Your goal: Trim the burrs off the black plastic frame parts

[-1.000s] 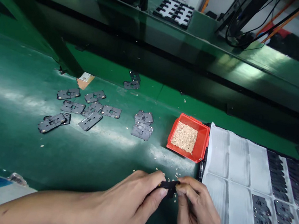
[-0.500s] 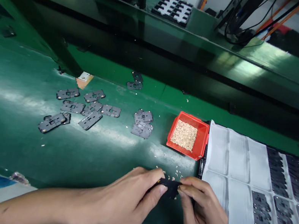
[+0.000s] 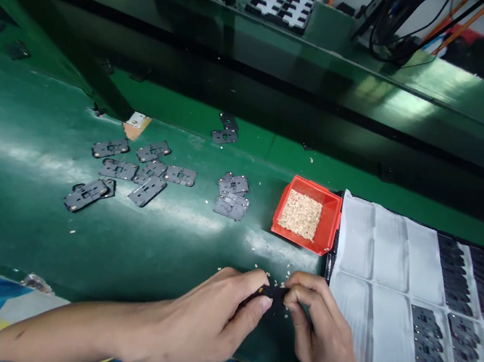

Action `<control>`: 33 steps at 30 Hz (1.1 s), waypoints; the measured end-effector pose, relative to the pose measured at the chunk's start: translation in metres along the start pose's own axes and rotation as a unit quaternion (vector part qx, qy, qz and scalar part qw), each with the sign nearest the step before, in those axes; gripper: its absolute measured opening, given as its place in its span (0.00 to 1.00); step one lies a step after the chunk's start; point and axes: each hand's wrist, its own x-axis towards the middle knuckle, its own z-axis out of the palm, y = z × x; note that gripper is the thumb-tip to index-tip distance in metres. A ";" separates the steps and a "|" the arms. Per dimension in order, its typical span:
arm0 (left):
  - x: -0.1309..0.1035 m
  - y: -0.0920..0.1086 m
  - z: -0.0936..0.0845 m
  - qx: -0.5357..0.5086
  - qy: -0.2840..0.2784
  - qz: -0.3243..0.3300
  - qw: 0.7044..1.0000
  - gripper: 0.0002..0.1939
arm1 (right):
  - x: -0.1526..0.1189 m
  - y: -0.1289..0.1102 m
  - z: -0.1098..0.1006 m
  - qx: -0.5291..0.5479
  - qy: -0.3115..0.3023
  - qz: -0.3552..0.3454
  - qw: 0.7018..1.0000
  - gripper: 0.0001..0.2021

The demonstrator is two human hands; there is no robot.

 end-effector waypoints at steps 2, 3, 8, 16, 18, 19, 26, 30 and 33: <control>0.001 -0.003 -0.002 -0.012 0.010 -0.005 1.000 0.15 | -0.007 0.003 -0.003 0.000 -0.010 0.041 0.999 0.07; 0.001 -0.004 -0.003 -0.018 0.017 -0.007 1.000 0.15 | -0.012 0.006 -0.005 -0.004 -0.005 0.067 0.998 0.08; 0.001 -0.009 -0.005 -0.041 0.030 -0.006 0.999 0.16 | -0.030 0.013 -0.001 -0.005 0.068 0.186 0.980 0.04; -0.002 -0.010 0.001 -0.026 0.046 0.001 0.999 0.15 | -0.005 -0.018 0.010 -0.029 0.192 0.064 0.979 0.13; -0.003 -0.010 0.002 -0.022 0.046 0.009 0.999 0.15 | 0.002 -0.019 0.008 -0.044 0.165 0.019 0.985 0.14; -0.003 -0.009 0.002 -0.021 0.045 0.012 0.999 0.15 | 0.005 -0.018 0.007 -0.048 0.151 0.003 0.987 0.15; -0.003 -0.007 0.002 -0.001 0.020 0.027 0.999 0.13 | 0.009 -0.007 -0.005 -0.091 0.039 -0.028 0.995 0.10; 0.000 -0.006 0.002 0.009 0.019 0.044 0.999 0.12 | 0.017 -0.006 -0.012 -0.145 -0.025 -0.032 0.989 0.07; 0.003 -0.007 0.002 -0.006 0.028 0.042 0.999 0.13 | 0.020 -0.008 -0.015 -0.135 -0.067 -0.025 0.988 0.07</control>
